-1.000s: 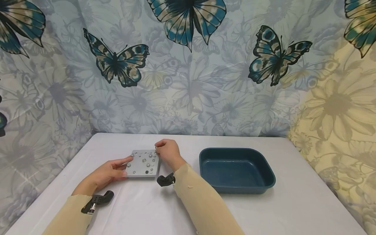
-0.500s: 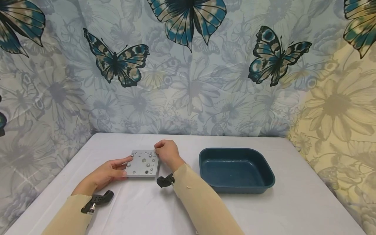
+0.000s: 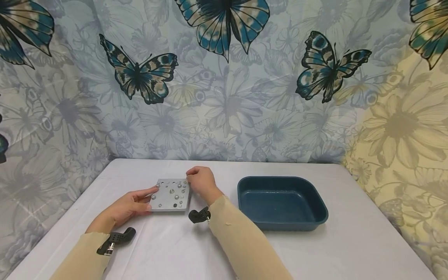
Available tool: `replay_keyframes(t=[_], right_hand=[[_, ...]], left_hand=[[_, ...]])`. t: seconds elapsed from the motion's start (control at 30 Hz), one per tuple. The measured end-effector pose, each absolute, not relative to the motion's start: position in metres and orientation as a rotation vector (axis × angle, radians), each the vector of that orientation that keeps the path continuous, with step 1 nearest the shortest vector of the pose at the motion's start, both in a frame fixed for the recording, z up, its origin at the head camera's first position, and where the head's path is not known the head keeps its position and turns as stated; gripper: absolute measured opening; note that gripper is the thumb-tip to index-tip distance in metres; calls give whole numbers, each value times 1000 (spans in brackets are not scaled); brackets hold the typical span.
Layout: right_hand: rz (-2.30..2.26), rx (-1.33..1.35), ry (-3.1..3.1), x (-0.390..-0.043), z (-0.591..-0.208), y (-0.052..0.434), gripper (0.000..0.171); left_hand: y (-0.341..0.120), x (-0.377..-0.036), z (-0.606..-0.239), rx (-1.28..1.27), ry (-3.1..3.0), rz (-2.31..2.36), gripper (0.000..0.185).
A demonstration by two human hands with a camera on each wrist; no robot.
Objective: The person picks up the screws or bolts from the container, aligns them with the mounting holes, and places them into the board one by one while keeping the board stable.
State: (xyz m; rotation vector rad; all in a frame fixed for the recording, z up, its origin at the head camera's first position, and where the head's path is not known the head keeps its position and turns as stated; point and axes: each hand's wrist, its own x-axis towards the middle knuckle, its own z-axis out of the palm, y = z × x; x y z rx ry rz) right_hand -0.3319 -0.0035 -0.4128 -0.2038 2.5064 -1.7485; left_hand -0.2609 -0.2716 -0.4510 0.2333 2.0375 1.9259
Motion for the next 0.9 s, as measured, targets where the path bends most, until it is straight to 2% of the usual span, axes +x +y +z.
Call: replay_keyframes(t=[0.3, 0.7, 0.9], right_hand=[[-1844, -109, 2522, -329, -397, 24, 18], [-1704, -192, 2678, -313, -384, 58, 25], [-1264, -250, 2968, -299, -372, 72, 43]], left_hand=[[-272, -266, -453, 261, 2023, 1910, 81], [-280, -267, -453, 222, 2022, 1849, 81], [-284, -248, -416, 304, 2402, 1365, 74]])
